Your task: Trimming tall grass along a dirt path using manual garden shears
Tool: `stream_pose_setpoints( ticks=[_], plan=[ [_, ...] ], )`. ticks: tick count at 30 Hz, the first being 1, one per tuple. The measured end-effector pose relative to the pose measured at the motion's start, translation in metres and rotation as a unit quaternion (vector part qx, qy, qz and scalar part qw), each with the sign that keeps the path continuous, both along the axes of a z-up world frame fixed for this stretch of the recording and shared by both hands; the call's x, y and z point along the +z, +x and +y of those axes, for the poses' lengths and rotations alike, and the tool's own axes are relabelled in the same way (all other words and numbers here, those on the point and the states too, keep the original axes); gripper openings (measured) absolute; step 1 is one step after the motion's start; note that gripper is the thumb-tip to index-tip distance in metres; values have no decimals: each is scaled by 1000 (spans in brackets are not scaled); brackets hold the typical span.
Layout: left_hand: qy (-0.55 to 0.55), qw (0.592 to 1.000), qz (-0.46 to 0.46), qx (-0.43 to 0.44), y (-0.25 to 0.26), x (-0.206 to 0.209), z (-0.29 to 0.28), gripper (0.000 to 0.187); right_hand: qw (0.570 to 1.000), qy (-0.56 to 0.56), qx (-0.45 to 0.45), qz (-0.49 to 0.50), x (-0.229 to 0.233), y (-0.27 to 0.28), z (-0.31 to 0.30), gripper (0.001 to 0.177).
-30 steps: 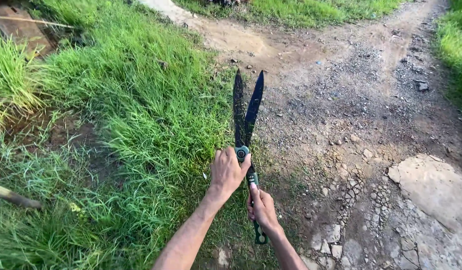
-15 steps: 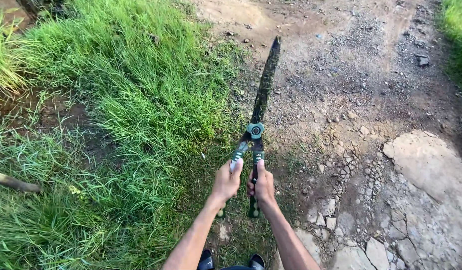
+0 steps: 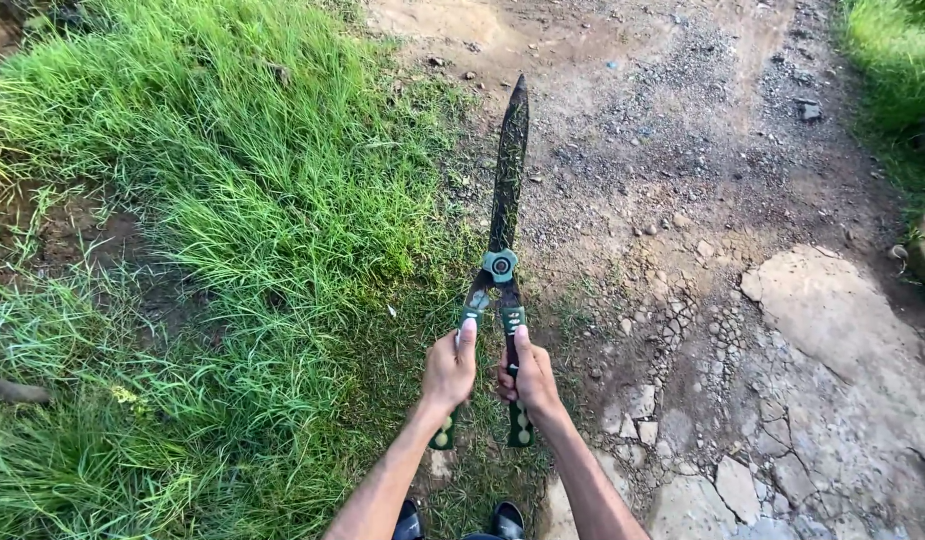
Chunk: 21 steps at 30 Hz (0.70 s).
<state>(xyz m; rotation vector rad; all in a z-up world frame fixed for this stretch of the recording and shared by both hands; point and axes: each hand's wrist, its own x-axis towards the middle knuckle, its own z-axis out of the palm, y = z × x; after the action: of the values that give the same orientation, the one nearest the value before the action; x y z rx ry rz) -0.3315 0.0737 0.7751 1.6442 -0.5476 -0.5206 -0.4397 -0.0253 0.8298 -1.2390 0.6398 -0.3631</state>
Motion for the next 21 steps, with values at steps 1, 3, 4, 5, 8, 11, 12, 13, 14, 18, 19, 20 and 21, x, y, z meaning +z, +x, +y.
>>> stream_pose_setpoints(
  ticks=[1,3,4,5,8,11,12,13,14,18,19,20,21],
  plan=[
    [0,1000,0,-1,6,2,7,61,1000,0,-1,0,-2,-5,-9,67],
    [51,995,-79,-10,15,4,22,64,999,-42,15,14,-6,-17,-25,68],
    [52,995,-79,-11,16,7,23,64,999,-41,15,14,2,-20,-29,68],
    [53,995,-80,-17,16,11,26,65,997,-62,33,22,11,-23,-33,69],
    [55,996,-66,-21,17,19,27,64,994,-89,57,32,25,-26,-40,70],
    [59,997,-52,-15,15,25,24,64,993,-103,49,40,46,-27,-39,68],
    [61,997,-55,-7,17,28,21,64,992,-111,39,46,57,-25,-39,66],
    [61,997,-55,-8,18,26,20,64,992,-111,38,45,59,-24,-40,66],
    [60,997,-50,-7,19,24,20,64,990,-132,28,47,61,-23,-41,60],
    [61,998,-31,-3,18,45,22,65,981,-186,-6,52,72,-14,-44,48],
    [61,998,-32,-3,18,48,23,65,981,-186,-7,51,62,-12,-47,48],
    [58,998,-22,-7,17,51,25,65,975,-217,-28,42,53,-9,-49,46],
    [54,998,-12,-11,17,54,25,65,967,-248,-50,32,43,-6,-53,44]
  ],
)
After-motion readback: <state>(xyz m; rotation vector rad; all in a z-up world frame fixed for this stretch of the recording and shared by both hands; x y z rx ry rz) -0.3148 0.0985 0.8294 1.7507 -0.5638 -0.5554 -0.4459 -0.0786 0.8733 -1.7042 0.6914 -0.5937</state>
